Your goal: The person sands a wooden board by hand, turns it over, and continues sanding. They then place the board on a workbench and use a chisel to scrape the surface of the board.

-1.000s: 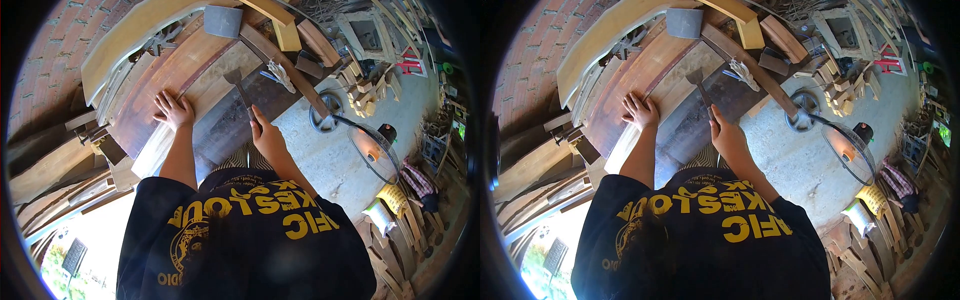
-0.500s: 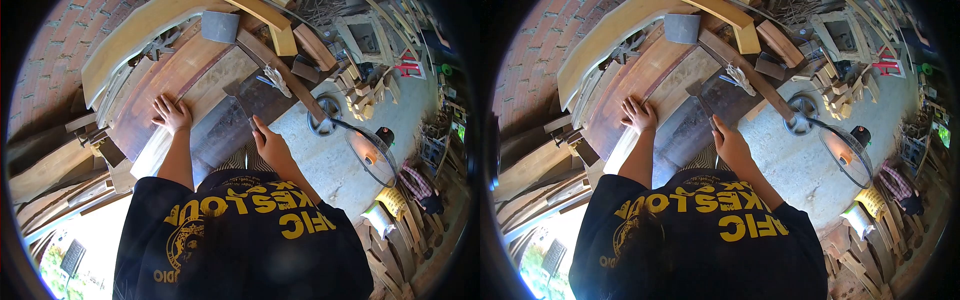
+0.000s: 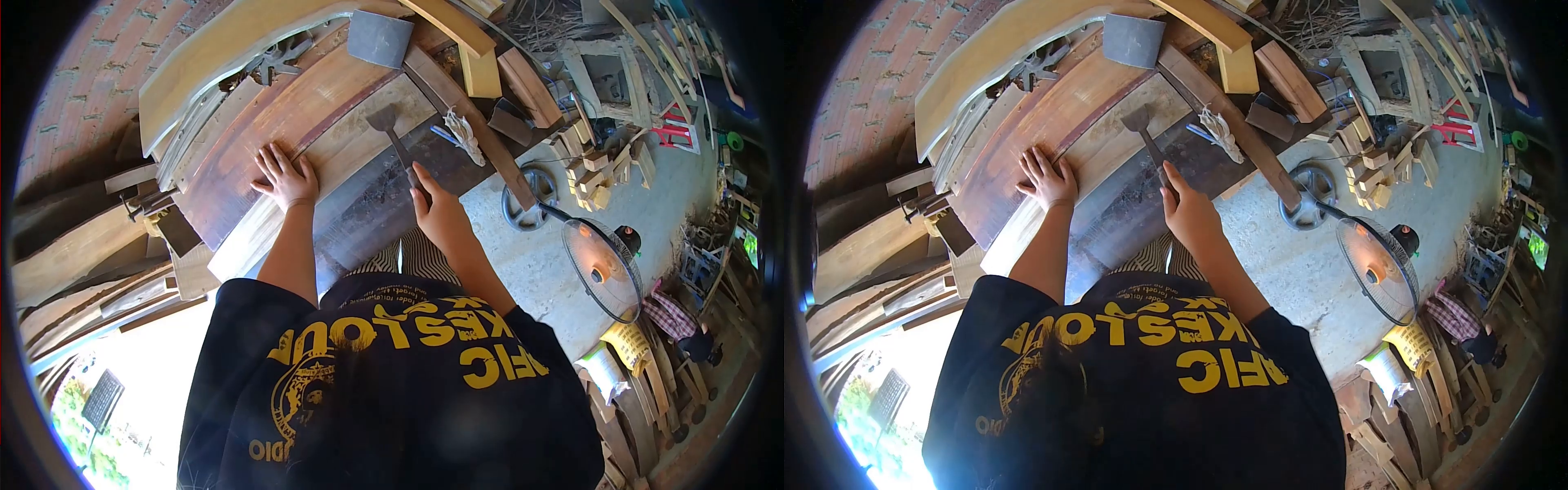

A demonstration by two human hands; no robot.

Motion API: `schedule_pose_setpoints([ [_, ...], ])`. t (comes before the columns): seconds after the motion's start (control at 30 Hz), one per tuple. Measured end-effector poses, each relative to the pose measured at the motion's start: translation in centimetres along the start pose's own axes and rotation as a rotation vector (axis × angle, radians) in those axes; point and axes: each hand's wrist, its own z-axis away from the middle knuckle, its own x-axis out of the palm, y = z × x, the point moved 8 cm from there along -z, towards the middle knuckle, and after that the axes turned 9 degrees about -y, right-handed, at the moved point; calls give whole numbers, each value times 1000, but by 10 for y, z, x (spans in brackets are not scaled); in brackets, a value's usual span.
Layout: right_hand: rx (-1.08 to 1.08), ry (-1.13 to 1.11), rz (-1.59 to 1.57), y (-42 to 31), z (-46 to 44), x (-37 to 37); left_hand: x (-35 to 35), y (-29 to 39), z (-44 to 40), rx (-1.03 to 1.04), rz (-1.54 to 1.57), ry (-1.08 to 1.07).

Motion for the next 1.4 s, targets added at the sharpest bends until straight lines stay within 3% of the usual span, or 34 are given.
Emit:
schedule_pose_setpoints([
  [0.17, 77, -79, 51, 9, 18, 6, -2, 1, -3, 14, 15, 16],
  [0.5, -11, -15, 9, -3, 11, -8, -2, 0, -3, 20, 9, 17],
  [0.6, 84, -130, 9, 1, 8, -3, -1, 1, 0, 21, 7, 26],
  [0.8, 16, -18, 1, -2, 6, -6, -1, 1, -2, 19, -2, 15],
  [0.9, 117, -177, 27, 1, 8, -1, 1, -1, -2, 6, -11, 19],
  [0.97, 40, -71, 45, -2, -14, -2, 2, -1, -3, 9, -12, 15],
  [1.27, -74, 5, -4, -2, -7, -1, 3, -4, 1, 23, 16, 69],
  [1.4, -16, 21, -11, -2, -16, 5, 1, -2, -1, 33, 10, 74],
])
